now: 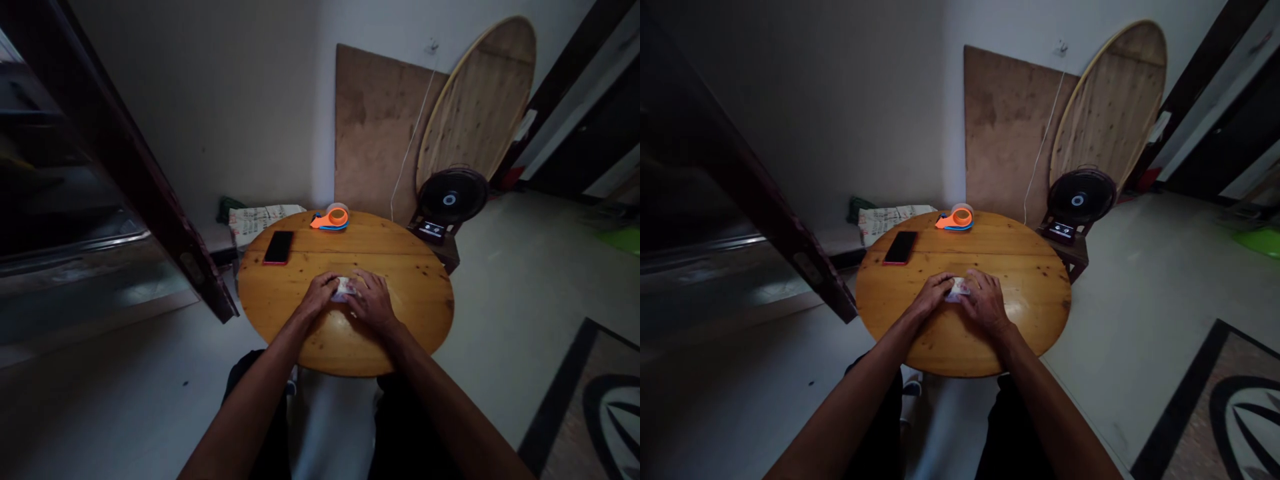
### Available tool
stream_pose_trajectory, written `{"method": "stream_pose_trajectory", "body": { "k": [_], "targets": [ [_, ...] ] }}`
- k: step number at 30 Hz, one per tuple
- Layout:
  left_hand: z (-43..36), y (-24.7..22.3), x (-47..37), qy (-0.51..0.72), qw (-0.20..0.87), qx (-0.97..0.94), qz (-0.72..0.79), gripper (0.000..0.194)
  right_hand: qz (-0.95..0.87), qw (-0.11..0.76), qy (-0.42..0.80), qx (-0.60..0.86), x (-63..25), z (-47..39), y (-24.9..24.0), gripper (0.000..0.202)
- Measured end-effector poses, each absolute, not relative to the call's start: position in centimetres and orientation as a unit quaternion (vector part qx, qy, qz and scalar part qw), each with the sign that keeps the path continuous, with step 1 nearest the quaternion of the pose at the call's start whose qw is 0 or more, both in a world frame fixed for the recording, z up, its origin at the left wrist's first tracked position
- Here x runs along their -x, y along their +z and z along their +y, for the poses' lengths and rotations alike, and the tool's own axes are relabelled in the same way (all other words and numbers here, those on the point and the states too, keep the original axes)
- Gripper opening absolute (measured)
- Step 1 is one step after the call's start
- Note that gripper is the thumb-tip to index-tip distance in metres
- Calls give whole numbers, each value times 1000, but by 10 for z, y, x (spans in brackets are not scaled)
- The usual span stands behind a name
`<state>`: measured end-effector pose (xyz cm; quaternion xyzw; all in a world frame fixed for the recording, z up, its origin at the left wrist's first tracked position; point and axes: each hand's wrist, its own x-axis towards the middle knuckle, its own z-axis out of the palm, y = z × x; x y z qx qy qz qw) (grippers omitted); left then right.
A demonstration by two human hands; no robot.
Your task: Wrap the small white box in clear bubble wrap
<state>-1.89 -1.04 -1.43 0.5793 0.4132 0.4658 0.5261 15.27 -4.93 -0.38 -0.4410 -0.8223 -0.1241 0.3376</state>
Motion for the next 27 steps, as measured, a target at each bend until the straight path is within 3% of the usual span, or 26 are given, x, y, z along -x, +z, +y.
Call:
{"method": "stream_pose_trajectory", "body": {
  "k": [8, 12, 15, 21, 27],
  "targets": [
    [-6, -20, 17, 482, 551, -539, 416, 26, -813, 376, -81, 438, -154, -51, -3, 28],
    [-4, -16, 18, 513, 568, -488, 420, 37, -772, 422, -44, 473, -155, -51, 0, 21],
    [-3, -13, 19, 544, 557, -448, 440, 42, -756, 434, -29, 489, -156, -51, 2, 26],
    [-3, -13, 21, 552, 545, -438, 455, 24, -764, 426, -27, 483, -156, -50, 1, 30],
    [-6, -13, 22, 546, 543, -458, 444, 25, -766, 426, -35, 480, -157, -48, -1, 29]
  ]
}}
